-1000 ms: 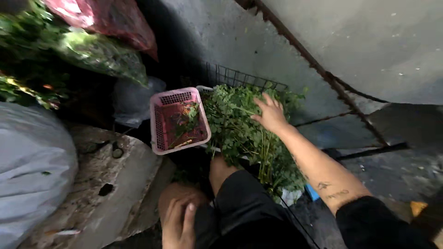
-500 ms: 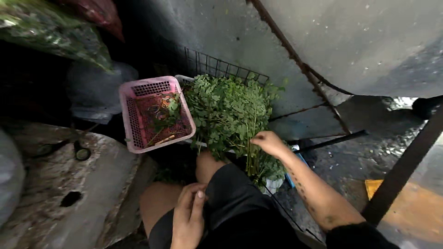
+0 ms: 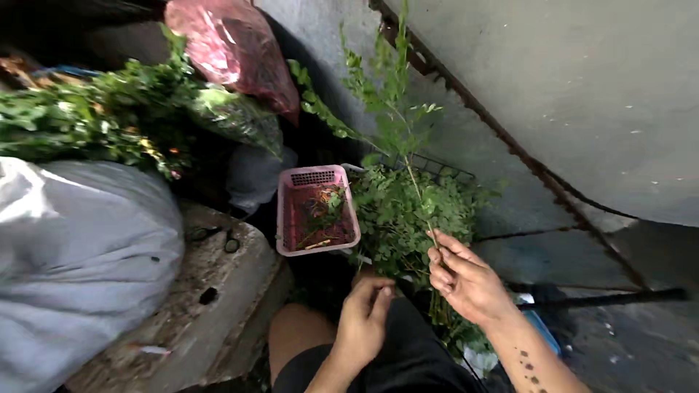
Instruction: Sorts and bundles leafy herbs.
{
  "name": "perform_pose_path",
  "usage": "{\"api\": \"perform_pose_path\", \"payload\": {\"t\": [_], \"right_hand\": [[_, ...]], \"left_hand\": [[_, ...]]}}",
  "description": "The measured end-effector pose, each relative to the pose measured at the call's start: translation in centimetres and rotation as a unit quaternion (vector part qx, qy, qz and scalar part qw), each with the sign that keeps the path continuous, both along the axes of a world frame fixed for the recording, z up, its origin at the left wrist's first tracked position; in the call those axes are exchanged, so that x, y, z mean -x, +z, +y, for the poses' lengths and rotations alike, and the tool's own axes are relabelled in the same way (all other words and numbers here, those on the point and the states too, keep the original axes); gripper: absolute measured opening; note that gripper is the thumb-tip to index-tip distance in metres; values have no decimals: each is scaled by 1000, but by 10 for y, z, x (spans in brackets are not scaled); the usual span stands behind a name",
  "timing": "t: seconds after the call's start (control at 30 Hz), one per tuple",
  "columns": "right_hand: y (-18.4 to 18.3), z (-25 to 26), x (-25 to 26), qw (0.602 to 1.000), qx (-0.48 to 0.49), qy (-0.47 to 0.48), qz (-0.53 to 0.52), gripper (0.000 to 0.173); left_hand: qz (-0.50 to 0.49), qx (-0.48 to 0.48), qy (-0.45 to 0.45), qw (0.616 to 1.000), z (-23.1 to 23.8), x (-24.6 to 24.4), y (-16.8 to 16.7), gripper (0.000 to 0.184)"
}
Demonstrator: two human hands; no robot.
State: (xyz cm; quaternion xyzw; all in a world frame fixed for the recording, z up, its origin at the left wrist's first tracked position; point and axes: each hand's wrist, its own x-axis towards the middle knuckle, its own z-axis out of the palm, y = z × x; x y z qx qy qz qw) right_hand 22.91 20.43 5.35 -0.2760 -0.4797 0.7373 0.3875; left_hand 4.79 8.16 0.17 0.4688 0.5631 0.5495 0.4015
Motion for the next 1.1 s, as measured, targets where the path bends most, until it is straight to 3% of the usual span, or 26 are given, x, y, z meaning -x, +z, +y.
{"api": "perform_pose_path", "payload": {"t": [0.13,0.23,0.3,0.37,0.43,0.5,0.53,0.6,0.63,0.67,0.73,0.8,0.87,0.93,1.0,1.1], "right_hand": [[-15,-8,12,1000,9,-7,26,48],[-27,-16,17,999,0,-21,25,44],[-36,-20,21,1000,-16,-24,4,39],[-39,-14,18,988,-98,-53,-108,40],[-40,6,4,922,-250,-123,-270,43],[-49,39,-20,819,-359,-209,-397,29],[-51,53,-34,790,-352,-211,-456,26],[-50,71,-60,768,-268,-176,-555,73],[-53,78,-71,763,-232,-161,-582,82],[-56,81,-81,758,-206,-142,-602,74],[-61,81,-92,743,-168,-92,-641,36],[-67,73,-89,737,-146,-37,-658,31],[-75,64,-67,723,-148,-12,-675,37],[-83,57,-40,665,-137,10,-734,46],[-87,64,-29,628,-103,21,-771,44],[-81,83,-32,656,-80,9,-750,38]], "left_hand": [[-20,19,1,1000,34,-2,17,34],[-3,-21,-4,1000,57,-8,25,42],[-7,-47,23,999,67,-16,31,34],[-42,-59,73,995,71,-19,33,23],[-83,-40,97,991,68,-12,29,22],[-126,5,98,987,63,0,19,21],[-146,34,90,984,59,5,14,22],[-170,85,76,979,50,10,4,25],[-166,101,71,978,47,11,1,26],[-144,109,66,981,45,11,-2,26],[-50,119,53,990,44,4,-3,24],[48,133,40,989,50,-10,0,21],[78,169,37,982,64,-19,-9,28],[23,241,22,970,80,-27,-37,37],[-113,311,-3,944,91,-35,-58,34],[-279,355,-16,892,88,-35,-62,34]]}}
